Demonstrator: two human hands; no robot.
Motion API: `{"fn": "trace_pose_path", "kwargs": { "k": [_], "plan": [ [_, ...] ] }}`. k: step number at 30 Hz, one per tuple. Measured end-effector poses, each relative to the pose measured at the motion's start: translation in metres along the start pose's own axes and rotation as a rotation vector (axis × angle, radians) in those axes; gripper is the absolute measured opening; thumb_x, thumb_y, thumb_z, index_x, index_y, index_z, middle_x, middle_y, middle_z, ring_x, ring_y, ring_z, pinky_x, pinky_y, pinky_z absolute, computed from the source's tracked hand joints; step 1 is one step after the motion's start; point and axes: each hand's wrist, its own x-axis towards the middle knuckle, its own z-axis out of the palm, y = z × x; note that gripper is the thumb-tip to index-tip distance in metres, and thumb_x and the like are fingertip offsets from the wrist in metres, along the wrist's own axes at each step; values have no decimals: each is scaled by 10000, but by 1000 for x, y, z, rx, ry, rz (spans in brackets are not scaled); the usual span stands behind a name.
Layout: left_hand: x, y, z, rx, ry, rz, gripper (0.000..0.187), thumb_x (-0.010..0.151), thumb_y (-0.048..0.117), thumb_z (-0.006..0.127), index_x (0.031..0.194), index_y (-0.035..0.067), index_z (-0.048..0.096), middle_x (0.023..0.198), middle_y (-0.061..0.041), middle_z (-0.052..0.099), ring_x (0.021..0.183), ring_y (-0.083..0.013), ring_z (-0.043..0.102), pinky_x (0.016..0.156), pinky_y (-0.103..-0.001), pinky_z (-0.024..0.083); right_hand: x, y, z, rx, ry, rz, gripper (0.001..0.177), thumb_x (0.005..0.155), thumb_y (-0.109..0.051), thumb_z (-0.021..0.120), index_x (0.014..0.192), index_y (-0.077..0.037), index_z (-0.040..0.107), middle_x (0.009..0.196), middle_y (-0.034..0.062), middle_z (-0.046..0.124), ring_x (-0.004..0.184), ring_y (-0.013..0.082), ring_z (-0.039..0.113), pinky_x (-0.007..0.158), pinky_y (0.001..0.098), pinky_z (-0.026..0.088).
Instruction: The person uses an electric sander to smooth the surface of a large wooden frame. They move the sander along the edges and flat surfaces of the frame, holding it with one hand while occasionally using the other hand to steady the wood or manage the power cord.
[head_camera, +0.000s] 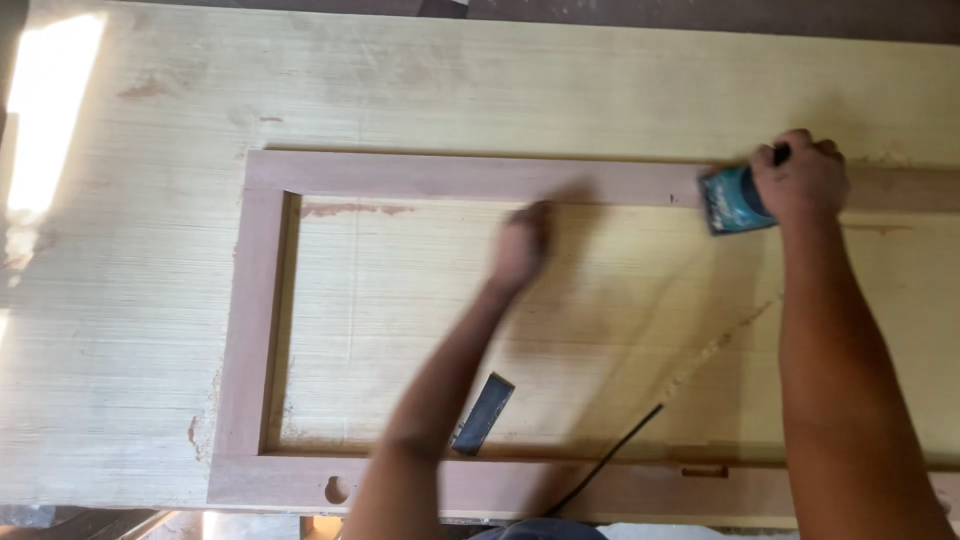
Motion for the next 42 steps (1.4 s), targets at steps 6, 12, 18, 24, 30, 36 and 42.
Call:
{"fn": "trace_pose_path", "kwargs": {
  "k": [6,12,18,24,30,36,42],
  "plan": [
    [-134,-87,-310,1220,164,-516,574,1073,549,479,1466,130,496,1329,-211,608,1136,-412,613,792,-572,524,5,-38,-17,38,-115,-226,320,1008,-392,573,1154,-173,755,1161,179,661,1107,417,587,798,552,504],
    [-174,-92,-353,757,194,-801,983,891,787,437,1496,13,427,1589,-225,415,1502,-388,297,1164,-603,190,-19,-167,-9,26,-62,-566,318,856,-435,696,1110,-259,771,1145,53,699,1104,306,649,870,468,519],
    [-181,-114,-351,772,157,-781,1008,876,732,500,1551,-6,378,1624,-251,366,1528,-389,274,1211,-562,182,-67,-301,-2,101,113,-868,260,810,-348,694,1029,-226,763,1057,-14,686,1044,253,668,757,468,573],
    [-182,-116,-350,752,160,-773,971,892,697,510,1550,-4,370,1627,-244,358,1528,-397,276,1231,-555,177,-91,-419,0,149,178,-1024,286,856,-329,675,1080,-173,758,1078,-8,706,1038,248,666,784,442,555],
    [-187,-112,-349,738,228,-697,942,898,674,513,1527,-19,402,1603,-276,384,1521,-415,301,1233,-579,189,-109,-529,7,215,291,-1177,278,846,-313,687,1041,-132,768,1009,45,710,947,279,672,703,452,561],
    [-184,-108,-354,675,273,-682,923,903,637,533,1522,-36,404,1610,-273,376,1523,-418,306,1246,-570,182,-120,-619,13,297,384,-1250,237,862,-278,701,995,-104,793,929,59,687,864,277,661,641,437,550],
    [-184,-104,-356,658,285,-681,893,908,614,537,1499,-45,418,1611,-269,374,1523,-414,310,1246,-582,184,-134,-687,22,291,457,-1285,267,836,-319,707,1009,-147,815,920,50,675,871,276,650,623,435,546]
  ]
}}
